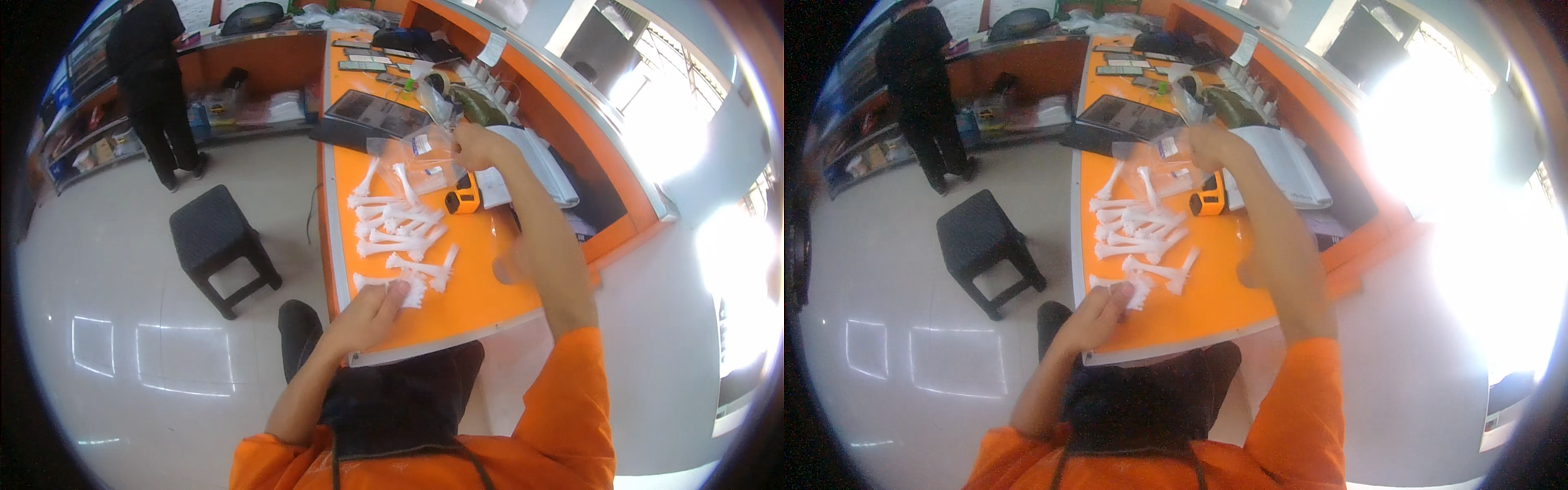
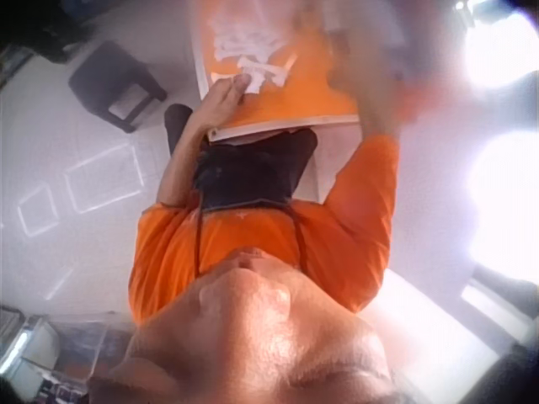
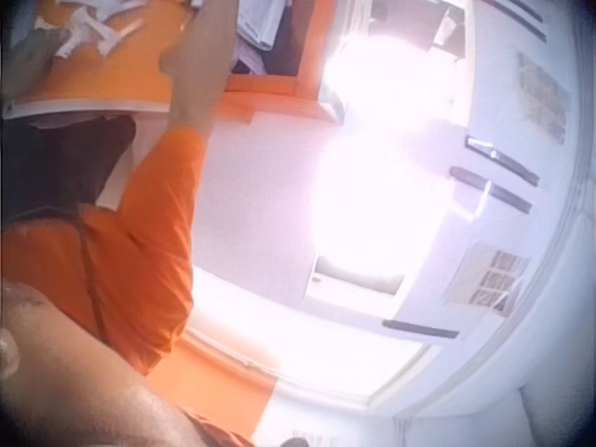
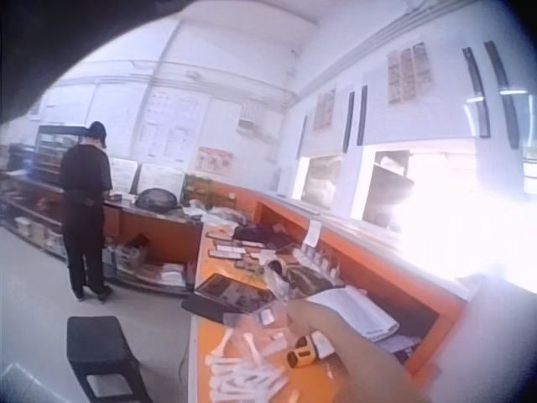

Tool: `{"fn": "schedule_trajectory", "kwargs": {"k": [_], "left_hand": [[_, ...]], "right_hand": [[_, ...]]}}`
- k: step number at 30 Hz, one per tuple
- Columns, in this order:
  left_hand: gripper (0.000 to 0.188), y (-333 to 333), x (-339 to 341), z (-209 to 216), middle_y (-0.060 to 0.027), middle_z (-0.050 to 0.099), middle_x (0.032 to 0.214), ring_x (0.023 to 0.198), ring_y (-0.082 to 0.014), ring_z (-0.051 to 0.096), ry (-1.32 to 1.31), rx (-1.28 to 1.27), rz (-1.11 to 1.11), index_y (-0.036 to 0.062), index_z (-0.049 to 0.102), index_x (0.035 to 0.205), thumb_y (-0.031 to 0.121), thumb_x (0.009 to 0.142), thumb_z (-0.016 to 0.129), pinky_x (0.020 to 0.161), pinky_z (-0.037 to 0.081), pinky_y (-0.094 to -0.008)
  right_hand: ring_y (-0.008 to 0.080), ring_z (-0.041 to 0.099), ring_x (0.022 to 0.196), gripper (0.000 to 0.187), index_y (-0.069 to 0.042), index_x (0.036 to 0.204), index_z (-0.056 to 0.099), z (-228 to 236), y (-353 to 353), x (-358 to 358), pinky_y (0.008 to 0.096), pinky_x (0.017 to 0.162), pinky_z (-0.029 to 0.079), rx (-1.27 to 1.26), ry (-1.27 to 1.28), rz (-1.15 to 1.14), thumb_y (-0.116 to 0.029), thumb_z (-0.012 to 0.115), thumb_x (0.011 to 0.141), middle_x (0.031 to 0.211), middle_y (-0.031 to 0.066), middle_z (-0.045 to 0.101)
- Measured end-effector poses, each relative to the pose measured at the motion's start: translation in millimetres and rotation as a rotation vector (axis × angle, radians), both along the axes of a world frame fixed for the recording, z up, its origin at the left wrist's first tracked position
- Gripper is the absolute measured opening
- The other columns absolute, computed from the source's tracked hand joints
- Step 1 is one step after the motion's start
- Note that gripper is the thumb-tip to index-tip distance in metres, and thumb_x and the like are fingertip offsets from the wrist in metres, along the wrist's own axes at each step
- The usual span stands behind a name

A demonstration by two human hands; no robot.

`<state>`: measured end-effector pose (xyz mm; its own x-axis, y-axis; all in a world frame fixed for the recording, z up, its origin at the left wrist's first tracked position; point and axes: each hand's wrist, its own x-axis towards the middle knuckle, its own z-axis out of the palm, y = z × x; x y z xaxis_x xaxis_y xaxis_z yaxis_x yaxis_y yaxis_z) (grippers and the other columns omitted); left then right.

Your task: The person sits at an orange counter and repeatedly picks up small white plastic pieces, aligns them, and places them into clear plastic bags. The person handles the pieces one at a time and occasionally adjusts the pile on the counter.

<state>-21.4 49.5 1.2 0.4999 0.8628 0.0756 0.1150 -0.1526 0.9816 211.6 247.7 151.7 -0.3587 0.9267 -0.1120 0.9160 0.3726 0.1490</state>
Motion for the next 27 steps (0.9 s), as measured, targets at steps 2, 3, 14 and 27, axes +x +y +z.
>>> {"fn": "schedule_trajectory", "kwargs": {"k": [2, 3, 14, 27], "left_hand": [[0.055, 0.3, -1.3, -1.6, -0.013, 0.053, 0.064, 0.062, -0.0239, 0.051, -0.057, -0.014, 0.086, -0.0025, 0.055, 0.078, 0.04, 0.104, 0.032, 0.065, 0.043, -0.0355], [0.055, 1.4, -2.2, -2.8, -0.0115, 0.051, 0.062, 0.061, -0.0228, 0.05, -0.091, -0.028, 0.136, -0.0025, 0.054, 0.077, 0.04, 0.104, 0.032, 0.064, 0.043, -0.0351], [0.055, 22.3, 26.4, 22.0, -0.0129, 0.061, 0.066, 0.06, -0.0207, 0.06, -0.175, 0.47, 0.59, -0.0048, 0.06, 0.081, 0.036, 0.105, 0.031, 0.056, 0.045, -0.032], [0.049, 18.7, 42.9, 15.7, -0.004, 0.046, 0.065, 0.06, -0.0129, 0.043, -0.266, 0.045, 0.505, 0.0011, 0.052, 0.082, 0.037, 0.106, 0.029, 0.056, 0.037, -0.03]], "right_hand": [[0.0289, 0.067, 0.08, 0.018, 0.003, 0.088, 0.069, 15.3, -27.3, -8.6, 0.0369, 0.073, 0.052, -0.097, 0.038, 0.074, -0.009, 0.062, 0.078, 0.085, 0.0184, 0.069], [0.029, 0.066, 0.079, 0.018, 0.003, 0.088, 0.069, 20.0, -43.7, -12.7, 0.0369, 0.073, 0.052, -0.156, 0.058, 0.155, -0.01, 0.062, 0.08, 0.085, 0.0181, 0.069], [0.0303, 0.059, 0.095, 0.015, 0.0, 0.098, 0.063, 1.9, -177.8, -49.7, 0.0373, 0.082, 0.048, -0.293, 0.068, 0.507, -0.006, 0.057, 0.087, 0.095, 0.0145, 0.059], [0.0293, 0.06, 0.097, 0.021, 0.0, 0.102, 0.064, -34.6, -176.9, -47.7, 0.037, 0.085, 0.049, 0.089, 0.465, 0.449, -0.002, 0.064, 0.081, 0.104, 0.0118, 0.062]]}}
